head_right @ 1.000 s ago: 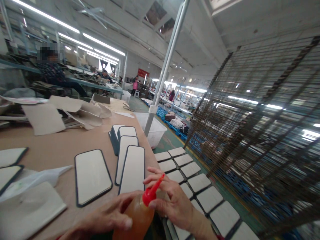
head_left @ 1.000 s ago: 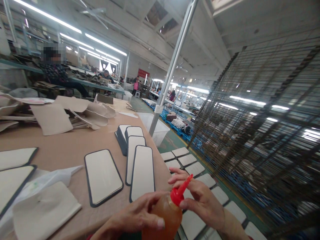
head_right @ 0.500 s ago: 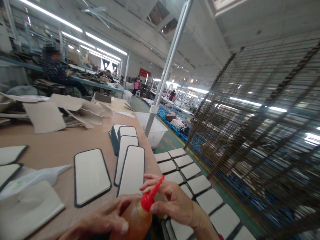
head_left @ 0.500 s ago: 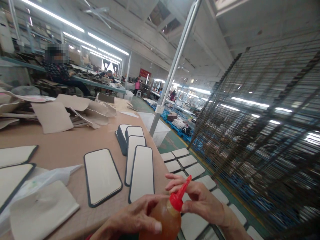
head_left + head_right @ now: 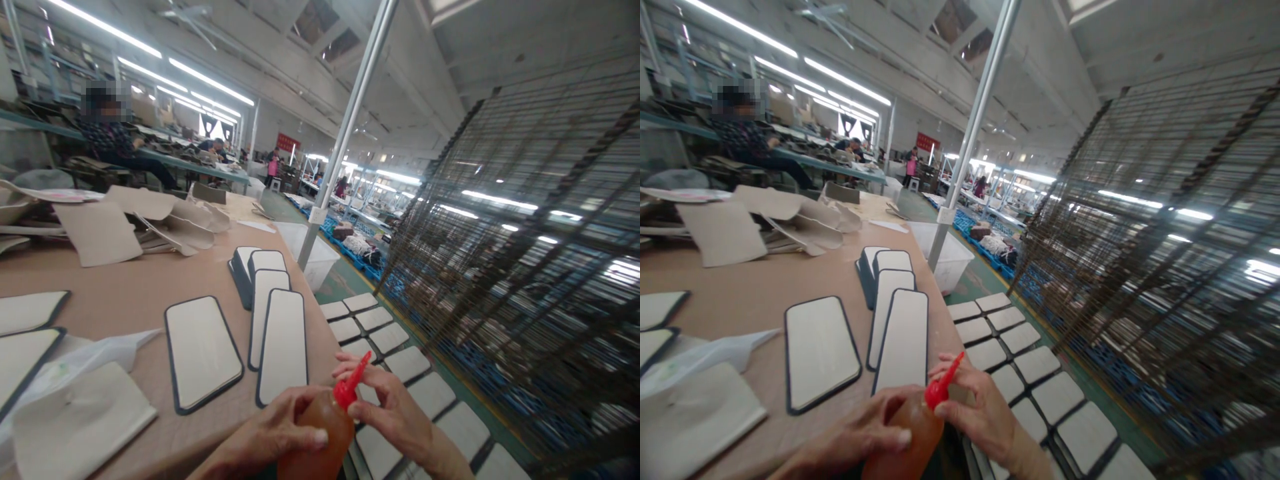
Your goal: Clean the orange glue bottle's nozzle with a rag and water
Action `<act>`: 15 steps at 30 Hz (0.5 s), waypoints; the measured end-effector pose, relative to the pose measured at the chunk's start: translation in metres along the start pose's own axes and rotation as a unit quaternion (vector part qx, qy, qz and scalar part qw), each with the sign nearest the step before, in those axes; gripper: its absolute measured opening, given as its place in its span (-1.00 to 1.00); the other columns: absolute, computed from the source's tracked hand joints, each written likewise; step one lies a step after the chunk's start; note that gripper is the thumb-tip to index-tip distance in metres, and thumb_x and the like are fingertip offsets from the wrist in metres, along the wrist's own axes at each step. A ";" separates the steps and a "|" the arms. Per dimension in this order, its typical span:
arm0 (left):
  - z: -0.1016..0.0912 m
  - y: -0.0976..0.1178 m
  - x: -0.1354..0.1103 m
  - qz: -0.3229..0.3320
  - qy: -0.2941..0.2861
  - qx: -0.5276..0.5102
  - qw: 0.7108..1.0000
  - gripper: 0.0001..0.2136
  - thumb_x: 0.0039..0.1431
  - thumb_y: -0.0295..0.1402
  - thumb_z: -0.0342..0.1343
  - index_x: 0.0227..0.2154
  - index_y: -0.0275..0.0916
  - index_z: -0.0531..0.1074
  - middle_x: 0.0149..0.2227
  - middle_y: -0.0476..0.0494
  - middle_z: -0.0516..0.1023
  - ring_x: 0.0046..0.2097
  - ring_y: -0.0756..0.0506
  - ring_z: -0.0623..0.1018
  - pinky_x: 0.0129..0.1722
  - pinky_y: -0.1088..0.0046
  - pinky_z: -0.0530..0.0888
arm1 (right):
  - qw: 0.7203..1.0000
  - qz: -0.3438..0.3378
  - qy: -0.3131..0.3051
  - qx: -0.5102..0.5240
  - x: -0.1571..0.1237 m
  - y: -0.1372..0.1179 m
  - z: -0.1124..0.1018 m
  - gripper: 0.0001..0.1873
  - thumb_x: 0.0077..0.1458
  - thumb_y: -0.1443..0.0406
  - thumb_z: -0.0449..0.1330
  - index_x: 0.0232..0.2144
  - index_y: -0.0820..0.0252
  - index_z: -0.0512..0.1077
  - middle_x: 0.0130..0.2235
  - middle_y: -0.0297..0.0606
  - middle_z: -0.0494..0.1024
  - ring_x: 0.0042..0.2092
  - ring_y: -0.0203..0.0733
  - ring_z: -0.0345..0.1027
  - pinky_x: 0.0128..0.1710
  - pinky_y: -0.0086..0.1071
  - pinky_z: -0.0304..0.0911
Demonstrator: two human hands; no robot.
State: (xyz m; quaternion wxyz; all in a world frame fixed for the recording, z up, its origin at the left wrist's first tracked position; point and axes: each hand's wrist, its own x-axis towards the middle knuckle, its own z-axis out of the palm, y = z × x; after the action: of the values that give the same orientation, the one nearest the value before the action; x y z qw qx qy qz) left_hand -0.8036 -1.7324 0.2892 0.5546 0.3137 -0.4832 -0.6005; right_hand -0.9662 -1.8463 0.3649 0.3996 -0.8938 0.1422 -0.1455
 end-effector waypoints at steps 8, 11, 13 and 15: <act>-0.003 -0.015 0.015 0.055 0.271 0.222 0.935 -0.45 -0.12 -0.22 0.28 0.00 -0.18 0.35 0.02 -0.23 0.39 0.05 -0.28 0.32 0.11 0.26 0.18 | 0.966 0.043 0.169 -0.189 0.017 0.011 0.012 -0.81 -0.10 0.17 0.26 -0.55 0.16 0.43 -0.32 -0.15 0.55 -0.12 0.02 0.36 0.11 0.05 -0.04; 0.002 -0.014 0.019 0.063 0.225 0.123 0.965 -0.42 -0.14 -0.21 0.29 0.00 -0.22 0.34 -0.01 -0.23 0.42 0.00 -0.26 0.38 0.00 0.29 0.31 | 0.981 0.050 0.166 -0.093 0.019 0.013 0.012 -0.64 -0.15 0.11 0.30 -0.30 0.19 0.47 -0.07 -0.05 0.48 0.07 0.08 0.23 0.16 0.06 -0.11; 0.008 -0.010 0.019 0.052 0.136 0.030 0.989 -0.41 -0.17 -0.19 0.30 -0.02 -0.27 0.36 -0.10 -0.21 0.48 -0.11 -0.23 0.45 -0.17 0.37 0.39 | 0.983 0.050 0.165 0.058 0.016 0.013 0.012 -0.28 -0.20 0.07 0.32 0.02 0.19 0.30 0.17 -0.01 0.23 0.21 0.06 0.03 0.19 0.00 -0.11; 0.012 -0.006 0.019 0.057 0.088 -0.024 0.994 -0.45 -0.15 -0.19 0.29 -0.05 -0.29 0.39 -0.21 -0.16 0.52 -0.20 -0.17 0.47 -0.27 0.43 0.39 | 0.961 0.021 0.168 0.220 0.011 0.010 0.011 -0.16 -0.16 0.03 0.29 0.14 0.13 0.14 0.25 -0.05 0.06 0.25 0.03 -0.08 0.20 -0.03 -0.10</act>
State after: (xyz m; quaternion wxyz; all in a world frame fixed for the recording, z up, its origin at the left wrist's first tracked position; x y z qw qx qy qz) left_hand -0.8200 -1.7481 0.2906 0.6357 0.3241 -0.4352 -0.5491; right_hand -0.9533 -1.8490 0.3522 0.5602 -0.7432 0.1906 -0.3123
